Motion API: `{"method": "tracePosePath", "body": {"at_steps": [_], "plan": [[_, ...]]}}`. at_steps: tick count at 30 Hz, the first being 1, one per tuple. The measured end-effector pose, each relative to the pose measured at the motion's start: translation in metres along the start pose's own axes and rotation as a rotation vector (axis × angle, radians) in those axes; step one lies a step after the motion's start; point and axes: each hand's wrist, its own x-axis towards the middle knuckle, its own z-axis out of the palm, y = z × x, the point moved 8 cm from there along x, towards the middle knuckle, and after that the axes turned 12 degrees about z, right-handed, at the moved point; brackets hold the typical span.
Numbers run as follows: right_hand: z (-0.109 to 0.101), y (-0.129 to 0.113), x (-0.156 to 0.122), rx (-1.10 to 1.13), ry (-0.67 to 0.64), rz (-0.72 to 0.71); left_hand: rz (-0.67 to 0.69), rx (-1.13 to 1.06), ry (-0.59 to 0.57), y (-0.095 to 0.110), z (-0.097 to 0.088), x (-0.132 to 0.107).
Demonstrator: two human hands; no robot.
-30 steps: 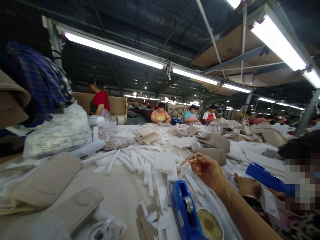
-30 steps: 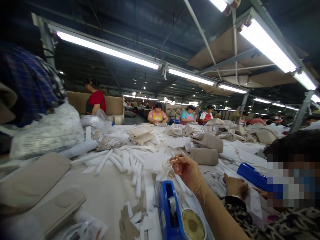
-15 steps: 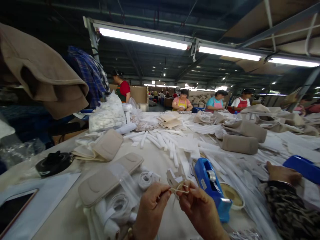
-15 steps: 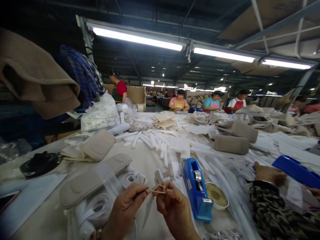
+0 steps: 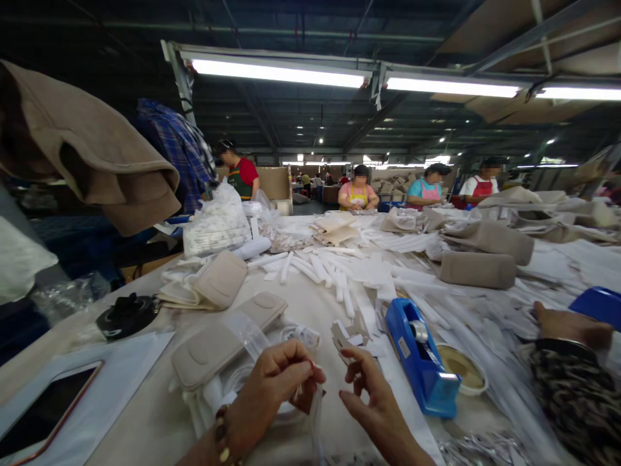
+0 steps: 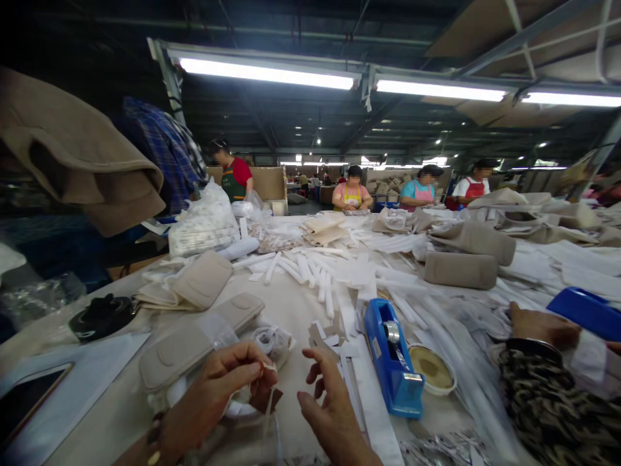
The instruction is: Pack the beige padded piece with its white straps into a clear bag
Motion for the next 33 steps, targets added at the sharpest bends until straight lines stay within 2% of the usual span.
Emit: {"method": "tracePosePath", "body": {"at_steps": [4,6,8,10,11,15,17,18,22,26,30,33], "plan": [[0.036,-0.016,0.004,0.067,-0.351,0.007,0.019,-0.071,-0.011,0.012,-0.004,0.004],[0.052,-0.024,0.004,0.150,-0.443,-0.004,0.033,-0.069,-0.015,0.019,-0.006,0.005],[0.065,-0.026,0.004,0.207,-0.473,-0.004,0.020,-0.071,-0.016,0.022,-0.009,0.005],[0.066,-0.023,0.005,0.210,-0.395,-0.027,0.013,-0.063,-0.012,0.022,-0.013,0.004],[0.062,-0.023,0.006,0.165,-0.303,-0.080,0.013,-0.050,-0.009,0.022,-0.015,0.003],[0.022,-0.043,-0.018,-0.191,0.250,-0.541,0.023,0.000,0.012,0.019,-0.025,-0.001],[0.011,-0.050,-0.034,-0.329,0.408,-0.688,0.011,-0.007,0.021,0.016,-0.026,-0.003],[0.009,-0.051,-0.039,-0.388,0.441,-0.721,0.001,-0.012,0.026,0.015,-0.025,-0.003],[0.012,-0.046,-0.045,-0.507,0.389,-0.740,-0.016,-0.007,0.031,0.013,-0.020,-0.003],[0.019,-0.034,-0.042,-0.442,0.269,-0.673,0.010,0.022,0.035,0.014,-0.019,-0.002],[0.026,-0.026,-0.041,-0.374,0.230,-0.616,-0.072,-0.034,0.031,0.006,-0.018,-0.004],[0.030,-0.018,-0.038,-0.300,0.187,-0.504,-0.096,-0.062,0.021,0.004,-0.015,-0.004]]}}
